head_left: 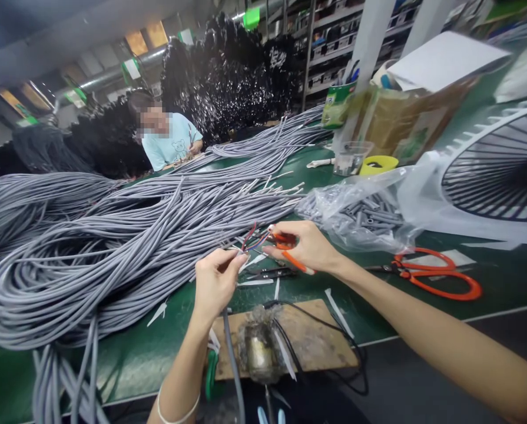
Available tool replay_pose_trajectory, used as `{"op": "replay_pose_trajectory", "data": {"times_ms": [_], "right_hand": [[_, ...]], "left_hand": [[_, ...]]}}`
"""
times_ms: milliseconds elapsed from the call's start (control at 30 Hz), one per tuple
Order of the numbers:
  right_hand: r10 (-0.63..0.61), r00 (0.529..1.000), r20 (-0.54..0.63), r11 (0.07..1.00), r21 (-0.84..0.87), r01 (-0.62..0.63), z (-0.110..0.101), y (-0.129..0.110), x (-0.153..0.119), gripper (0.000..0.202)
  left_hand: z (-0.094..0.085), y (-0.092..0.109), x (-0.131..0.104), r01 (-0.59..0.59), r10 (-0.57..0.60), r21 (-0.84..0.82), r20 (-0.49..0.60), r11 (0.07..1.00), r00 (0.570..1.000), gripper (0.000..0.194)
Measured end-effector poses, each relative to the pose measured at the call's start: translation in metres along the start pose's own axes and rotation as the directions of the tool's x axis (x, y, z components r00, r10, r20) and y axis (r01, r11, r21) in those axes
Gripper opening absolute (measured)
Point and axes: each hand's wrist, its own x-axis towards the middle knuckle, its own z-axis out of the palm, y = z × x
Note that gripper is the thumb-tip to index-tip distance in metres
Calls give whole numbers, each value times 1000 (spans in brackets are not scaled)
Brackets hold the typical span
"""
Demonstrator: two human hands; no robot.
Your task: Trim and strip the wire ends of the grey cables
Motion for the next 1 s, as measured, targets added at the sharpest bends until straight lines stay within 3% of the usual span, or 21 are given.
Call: {"op": "replay_pose_trajectory", "data": {"times_ms": [300, 633, 867, 1000], "right_hand": [[87, 988, -128, 992, -80, -98, -10, 13, 3, 30], [-115, 991, -63, 990, -90, 109, -3, 6, 0, 22], [-227, 970, 86, 960, -148, 238, 1, 10, -5, 7], [-292, 950, 109, 934, -181, 308, 7, 12, -9, 9]], "left_hand": [[-5, 1, 1, -13, 11, -31, -48, 999, 999, 20], [0, 1, 0, 93, -101, -154, -42, 984, 994, 23], [3, 6, -5, -104, 104, 17, 40, 994, 994, 18], [6, 7, -7, -54, 63, -96, 88, 994, 994, 23]]}}
